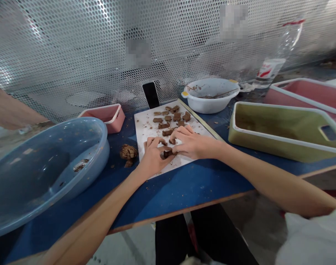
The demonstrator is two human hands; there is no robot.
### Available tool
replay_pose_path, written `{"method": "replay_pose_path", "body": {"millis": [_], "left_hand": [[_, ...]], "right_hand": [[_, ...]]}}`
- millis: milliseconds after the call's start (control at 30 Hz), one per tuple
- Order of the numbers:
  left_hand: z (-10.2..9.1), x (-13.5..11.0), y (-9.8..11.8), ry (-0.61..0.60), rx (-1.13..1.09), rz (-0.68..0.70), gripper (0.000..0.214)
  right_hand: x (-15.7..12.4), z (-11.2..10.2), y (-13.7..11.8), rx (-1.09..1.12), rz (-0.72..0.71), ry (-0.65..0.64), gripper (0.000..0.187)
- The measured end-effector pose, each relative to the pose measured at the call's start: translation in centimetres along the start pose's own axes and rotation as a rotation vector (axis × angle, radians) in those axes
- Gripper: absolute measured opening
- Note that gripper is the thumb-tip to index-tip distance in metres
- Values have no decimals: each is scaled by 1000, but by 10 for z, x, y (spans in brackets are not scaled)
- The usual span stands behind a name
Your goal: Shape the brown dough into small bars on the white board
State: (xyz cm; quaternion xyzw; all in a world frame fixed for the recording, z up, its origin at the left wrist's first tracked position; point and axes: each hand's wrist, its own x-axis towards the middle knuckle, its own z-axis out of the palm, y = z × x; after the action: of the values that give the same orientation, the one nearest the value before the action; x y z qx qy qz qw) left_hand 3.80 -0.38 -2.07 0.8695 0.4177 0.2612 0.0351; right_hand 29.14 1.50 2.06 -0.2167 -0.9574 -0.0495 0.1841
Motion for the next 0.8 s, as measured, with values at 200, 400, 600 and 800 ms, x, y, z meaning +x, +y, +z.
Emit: {"method": "replay_pose_path", "body": {"millis": [200, 400, 600, 800], "left_hand": [[-3, 2, 6, -7, 26, -13, 18], [-4, 6, 8, -24, 74, 37, 18], [-3, 9, 7, -39, 94, 63, 15], [-2, 9, 8, -37, 88, 75, 13]], "right_hand": [[1, -2, -1, -3, 15, -6, 22], [0, -10, 2, -7, 16, 5, 23], [1, -6, 0, 1, 14, -13, 25], [0, 0, 1, -46, -25, -34, 27]]}}
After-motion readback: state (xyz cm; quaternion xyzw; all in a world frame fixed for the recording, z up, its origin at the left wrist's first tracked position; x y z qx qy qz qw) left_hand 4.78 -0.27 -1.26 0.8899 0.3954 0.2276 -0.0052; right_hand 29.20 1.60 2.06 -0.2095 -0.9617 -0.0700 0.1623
